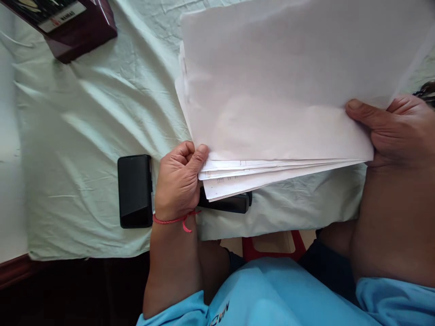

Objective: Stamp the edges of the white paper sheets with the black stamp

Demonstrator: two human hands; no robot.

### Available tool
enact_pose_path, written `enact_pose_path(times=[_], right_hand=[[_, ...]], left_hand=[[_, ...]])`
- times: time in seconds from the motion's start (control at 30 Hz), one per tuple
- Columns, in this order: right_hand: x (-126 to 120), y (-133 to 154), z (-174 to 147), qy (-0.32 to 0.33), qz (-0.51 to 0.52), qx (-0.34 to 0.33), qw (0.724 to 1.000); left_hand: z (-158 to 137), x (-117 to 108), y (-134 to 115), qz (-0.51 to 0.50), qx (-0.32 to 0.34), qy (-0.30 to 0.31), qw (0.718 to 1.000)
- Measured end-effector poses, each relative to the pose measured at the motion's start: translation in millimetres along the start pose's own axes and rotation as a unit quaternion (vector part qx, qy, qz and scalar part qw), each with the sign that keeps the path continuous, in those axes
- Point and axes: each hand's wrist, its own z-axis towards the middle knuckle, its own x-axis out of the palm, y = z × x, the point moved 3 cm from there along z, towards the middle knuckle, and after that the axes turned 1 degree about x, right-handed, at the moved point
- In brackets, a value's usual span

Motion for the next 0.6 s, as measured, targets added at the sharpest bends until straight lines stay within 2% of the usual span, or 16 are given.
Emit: enact_pose_path(times=[0.1,0.27,0.43,0.6], right_hand=[[-0.2,0.1,0.4,0.017,-0.005,-0.012,1.000],[2.1,1.0,1.8,0.027,0.003,-0.019,0.999],[4.1,1.7,2.3,0.024,0.005,-0.002,1.000],[2.1,0.4,3.2,0.034,0.006,-0.016,0.999]], left_hand=[[-0.7,-1.5,2.2,-0.001,0.000,-0.004,1.000],[-3.0,6.3,-0.3,-0.014,0.001,0.029,0.999],[-8.0,15.8,-4.7,-0.059,-0.002,0.018,0.998],[-12.3,17.6,-5.9,-0.079,-0.005,0.021,0.997]])
